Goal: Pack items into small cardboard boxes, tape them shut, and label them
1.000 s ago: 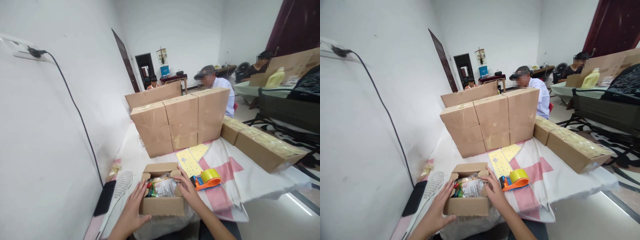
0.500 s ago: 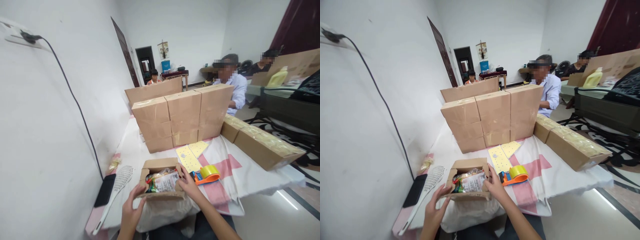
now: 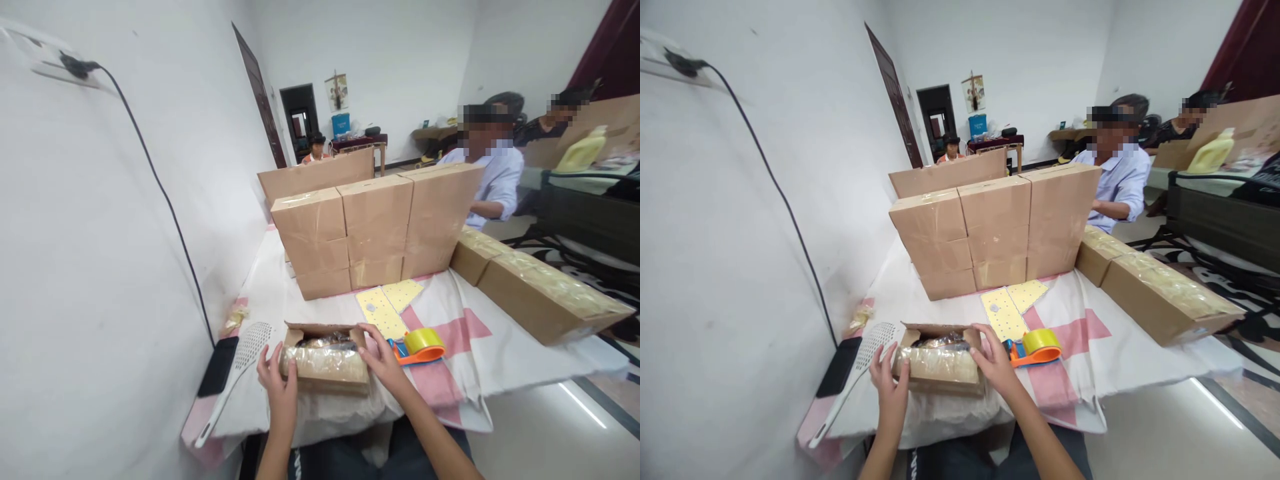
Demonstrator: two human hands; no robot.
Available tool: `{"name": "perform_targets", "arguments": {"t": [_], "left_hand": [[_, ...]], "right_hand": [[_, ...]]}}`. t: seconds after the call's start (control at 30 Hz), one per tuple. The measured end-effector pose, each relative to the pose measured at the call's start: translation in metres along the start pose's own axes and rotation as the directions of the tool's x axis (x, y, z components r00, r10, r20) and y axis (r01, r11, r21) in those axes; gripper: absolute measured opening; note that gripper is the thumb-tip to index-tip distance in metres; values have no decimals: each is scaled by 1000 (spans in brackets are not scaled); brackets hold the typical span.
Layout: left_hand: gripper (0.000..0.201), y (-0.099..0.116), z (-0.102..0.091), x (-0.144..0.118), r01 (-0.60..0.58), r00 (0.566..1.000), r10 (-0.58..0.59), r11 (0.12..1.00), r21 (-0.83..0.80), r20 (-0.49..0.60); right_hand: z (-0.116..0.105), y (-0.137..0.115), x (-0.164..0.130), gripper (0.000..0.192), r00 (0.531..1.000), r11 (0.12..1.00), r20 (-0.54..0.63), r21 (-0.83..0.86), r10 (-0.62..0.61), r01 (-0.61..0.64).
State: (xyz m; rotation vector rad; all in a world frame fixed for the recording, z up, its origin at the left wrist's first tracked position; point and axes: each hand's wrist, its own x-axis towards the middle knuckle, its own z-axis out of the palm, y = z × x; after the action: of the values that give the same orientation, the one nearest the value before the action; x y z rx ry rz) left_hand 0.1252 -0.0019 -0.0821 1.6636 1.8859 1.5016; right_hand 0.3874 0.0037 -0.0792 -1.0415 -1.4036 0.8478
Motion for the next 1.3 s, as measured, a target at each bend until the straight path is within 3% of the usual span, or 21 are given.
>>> {"name": "perform_targets", "arguments": {"t": [0.1, 0.17, 0.23, 0.33, 0.4, 0.6, 0.67, 0.73, 0.83, 0.9, 0.97, 1.13, 1.3], "left_hand": [[50, -10, -5, 6, -104, 994, 105, 989, 102, -7], [44, -11, -9, 13, -266, 963, 253, 948, 175, 91], [41, -6, -12, 18, -453, 878, 388, 863, 224, 280], [47, 10, -11, 18, -623, 729, 446, 746, 234, 520], [46, 20, -9, 13, -659, 701, 442, 701, 272, 559], [57, 30, -5, 3, -669, 697, 407, 666, 330, 591], [58, 34, -5, 4, -631, 718, 348, 692, 352, 603], [61, 40, -4, 4, -598, 728, 290, 711, 369, 622], [71, 46, 0, 0, -571, 733, 227, 718, 398, 641], [75, 48, 2, -5, -557, 741, 203, 719, 417, 640], [74, 47, 3, -12, -541, 755, 190, 722, 432, 627], [70, 48, 3, -28, -504, 803, 182, 716, 483, 567], [69, 46, 2, -28, -526, 814, 261, 710, 469, 518]], "right_hand": [[-7, -6, 2, 27, 993, 980, 65, -163, -102, 111], [-11, -13, 2, 20, 984, 948, 129, -280, -119, 152], [-15, -22, 0, 18, 977, 899, 191, -403, -99, 170], [-20, -33, -2, 20, 967, 832, 248, -523, -58, 184], [-22, -38, -1, 21, 963, 803, 265, -565, -40, 189], [-17, -34, -8, 27, 975, 826, 218, -543, -36, 152], [-15, -23, -22, 31, 991, 856, 106, -501, -83, 125], [-19, -7, -40, 28, 982, 887, -132, -458, -137, 62], [-35, 18, -66, 23, 846, 906, -521, -404, -114, -127], [-50, 33, -75, 29, 759, 896, -650, -359, -39, -261], [-62, 43, -74, 37, 739, 887, -672, -314, 45, -339], [-71, 48, -45, 42, 779, 861, -581, -247, 236, -445], [-76, 44, -17, 44, 784, 913, -538, -61, 310, -403]]}}
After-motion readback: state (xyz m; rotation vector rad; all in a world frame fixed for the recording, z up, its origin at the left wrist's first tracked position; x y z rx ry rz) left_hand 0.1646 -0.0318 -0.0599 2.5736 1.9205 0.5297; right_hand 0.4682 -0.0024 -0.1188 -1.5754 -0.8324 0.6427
